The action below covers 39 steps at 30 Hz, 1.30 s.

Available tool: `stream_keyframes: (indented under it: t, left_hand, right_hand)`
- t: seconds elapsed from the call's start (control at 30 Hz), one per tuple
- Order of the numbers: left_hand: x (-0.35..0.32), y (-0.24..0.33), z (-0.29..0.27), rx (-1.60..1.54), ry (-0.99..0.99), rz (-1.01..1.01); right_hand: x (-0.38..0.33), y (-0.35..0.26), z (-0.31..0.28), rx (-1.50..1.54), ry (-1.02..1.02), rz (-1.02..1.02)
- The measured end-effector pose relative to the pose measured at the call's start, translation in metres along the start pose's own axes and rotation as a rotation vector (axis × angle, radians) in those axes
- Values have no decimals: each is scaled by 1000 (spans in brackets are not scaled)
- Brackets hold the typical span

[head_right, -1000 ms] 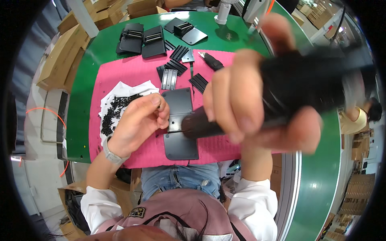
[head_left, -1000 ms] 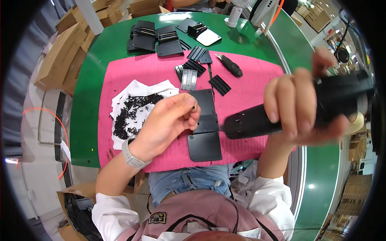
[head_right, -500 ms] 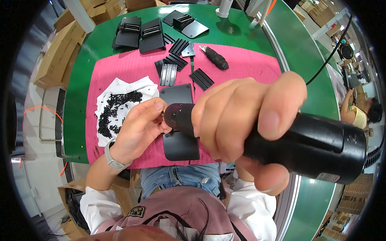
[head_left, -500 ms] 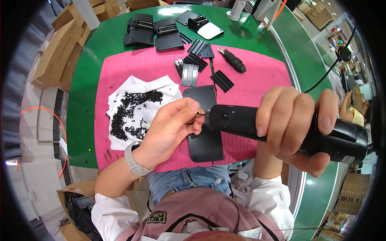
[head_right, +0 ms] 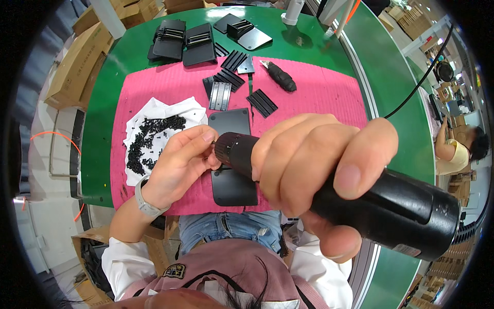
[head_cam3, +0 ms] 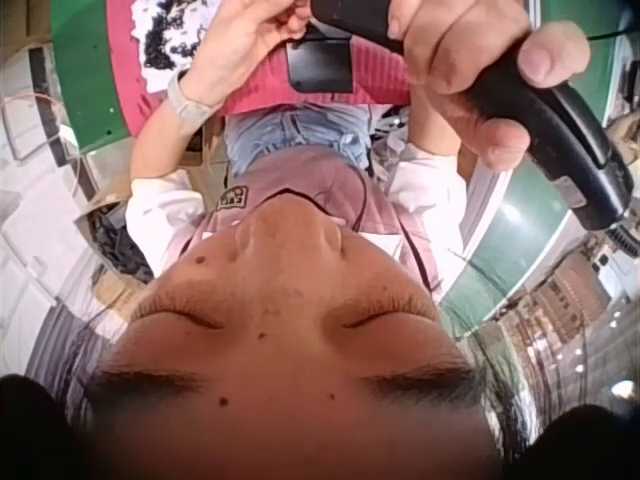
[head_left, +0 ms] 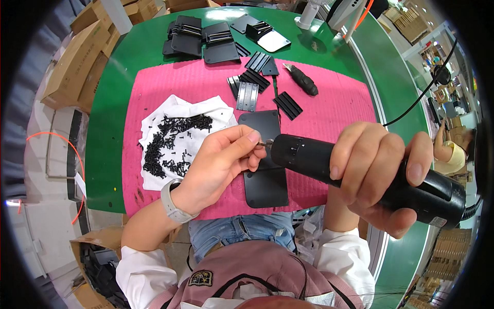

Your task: Assembling small black plastic components using an electric screwdriver in a factory setting.

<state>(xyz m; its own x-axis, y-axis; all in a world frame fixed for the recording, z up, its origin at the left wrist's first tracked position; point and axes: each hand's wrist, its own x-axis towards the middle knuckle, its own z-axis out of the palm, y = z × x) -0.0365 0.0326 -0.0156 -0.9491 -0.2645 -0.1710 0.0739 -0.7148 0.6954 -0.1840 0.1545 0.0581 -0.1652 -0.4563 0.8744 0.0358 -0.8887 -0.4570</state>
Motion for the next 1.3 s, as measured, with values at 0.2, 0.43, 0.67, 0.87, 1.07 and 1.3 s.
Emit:
stream_keyframes:
  t: [0.2,0.43,0.67,0.87,1.07,1.3]
  left_hand:
    - [-2,4,-1,175,86,33]
    - [1,5,-1,624,263,445]
    - [-8,2,3,1190,110,343]
    - [-8,1,9,1148,124,299]
    - [-8,-8,-1,934,116,161]
    - [-7,-13,1,986,130,285]
  right_hand:
    - [-1,-3,3,18,62,41]
    - [2,-9,-19,112,78,295]
    - [4,-5,-21,-61,157,441]
    - [3,-2,-21,-207,168,470]
    - [7,1,-5,-307,255,562]
    - [5,10,-7,-263,42,526]
